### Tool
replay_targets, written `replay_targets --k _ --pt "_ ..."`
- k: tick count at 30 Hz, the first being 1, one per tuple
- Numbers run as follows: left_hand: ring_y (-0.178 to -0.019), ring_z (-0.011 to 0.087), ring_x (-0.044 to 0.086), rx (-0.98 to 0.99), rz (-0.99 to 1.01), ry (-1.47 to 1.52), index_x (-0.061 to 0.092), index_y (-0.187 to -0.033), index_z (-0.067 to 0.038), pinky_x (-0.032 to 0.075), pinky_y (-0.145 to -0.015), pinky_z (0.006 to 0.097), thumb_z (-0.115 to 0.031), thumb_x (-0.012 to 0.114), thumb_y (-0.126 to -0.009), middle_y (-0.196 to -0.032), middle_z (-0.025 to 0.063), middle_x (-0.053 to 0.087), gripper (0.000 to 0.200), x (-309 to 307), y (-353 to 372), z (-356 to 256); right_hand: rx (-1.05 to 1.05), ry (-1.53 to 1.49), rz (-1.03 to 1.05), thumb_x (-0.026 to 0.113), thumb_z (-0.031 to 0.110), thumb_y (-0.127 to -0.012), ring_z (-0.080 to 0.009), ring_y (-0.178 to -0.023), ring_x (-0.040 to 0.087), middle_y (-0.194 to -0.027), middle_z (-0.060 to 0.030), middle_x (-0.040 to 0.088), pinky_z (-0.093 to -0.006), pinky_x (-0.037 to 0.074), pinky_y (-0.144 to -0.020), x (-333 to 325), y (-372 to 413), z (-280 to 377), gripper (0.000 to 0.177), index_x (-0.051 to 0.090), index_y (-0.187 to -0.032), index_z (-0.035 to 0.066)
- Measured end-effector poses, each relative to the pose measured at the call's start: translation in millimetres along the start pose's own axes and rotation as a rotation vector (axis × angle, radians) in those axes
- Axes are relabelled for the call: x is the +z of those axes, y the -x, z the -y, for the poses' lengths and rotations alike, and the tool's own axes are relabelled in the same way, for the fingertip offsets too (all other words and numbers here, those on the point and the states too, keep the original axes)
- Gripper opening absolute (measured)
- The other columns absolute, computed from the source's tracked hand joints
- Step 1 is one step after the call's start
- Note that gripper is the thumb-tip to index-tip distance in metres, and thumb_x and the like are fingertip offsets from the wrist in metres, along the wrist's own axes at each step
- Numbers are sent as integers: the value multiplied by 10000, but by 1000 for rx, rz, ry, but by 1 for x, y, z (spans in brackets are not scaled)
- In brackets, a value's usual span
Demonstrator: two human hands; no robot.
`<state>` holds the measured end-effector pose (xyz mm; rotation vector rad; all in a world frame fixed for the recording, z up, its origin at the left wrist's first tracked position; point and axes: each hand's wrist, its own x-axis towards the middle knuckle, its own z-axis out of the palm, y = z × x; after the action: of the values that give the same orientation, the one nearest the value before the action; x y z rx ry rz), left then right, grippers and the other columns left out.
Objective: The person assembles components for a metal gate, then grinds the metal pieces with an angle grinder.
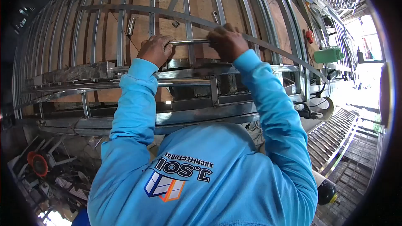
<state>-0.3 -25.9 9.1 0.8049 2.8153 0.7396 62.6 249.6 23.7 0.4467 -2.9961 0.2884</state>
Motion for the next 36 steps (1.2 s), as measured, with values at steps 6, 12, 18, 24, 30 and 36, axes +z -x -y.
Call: replay_targets --k 6,12,18,24,30,36 --pt "-1092 385 615 81 -25 52 699 -1157 -96 481 -974 468 -228 607 -919 -1162 174 679 287 14 -4 13 -24 173 168 688 182 -807 -343 -821 701 -859 -96 713 -461 551 -688 19 -1 -17 150 674 -955 161" --pt "-1088 374 626 73 -13 -27 700 -1169 -106 491 -963 463 -255 573 -946 -1144 168 690 297 7 -4 10 -81 44 -378 584 195 -841 -334 -852 703 -851 -126 732 -494 493 -958 54 -16 7 184 739 -929 153" --pt "-1047 390 631 47 -32 6 701 -1118 -98 495 -939 473 -271 576 -921 -1087 177 694 291 7 -1 4 100 136 89 657 168 -791 -372 -965 659 -1044 -129 663 -514 519 -842 2 16 -12 214 630 -997 113" --pt "-1123 390 609 16 -6 -2 684 -1155 -44 489 -965 456 -210 611 -920 -1186 198 666 297 2 1 -1 200 -23 47 706 272 -863 -374 -1265 482 -1279 -121 570 -525 404 -1043 0 18 -1 412 602 -1245 159" --pt "-1117 356 623 -23 27 -24 674 -1148 -100 288 -1104 582 -248 569 -914 -1146 161 690 296 -5 1 -10 252 7 -67 706 273 -869 -377 -1253 489 -1285 -109 555 -521 413 -1039 11 23 4 335 645 -1181 168" --pt "-1113 355 624 18 20 -54 665 -1111 -80 266 -1094 582 -247 560 -892 -1135 177 685 295 1 -2 -6 149 9 -29 691 249 -875 -356 -1149 558 -1142 -85 612 -522 445 -981 -1 11 10 200 669 -1045 148"
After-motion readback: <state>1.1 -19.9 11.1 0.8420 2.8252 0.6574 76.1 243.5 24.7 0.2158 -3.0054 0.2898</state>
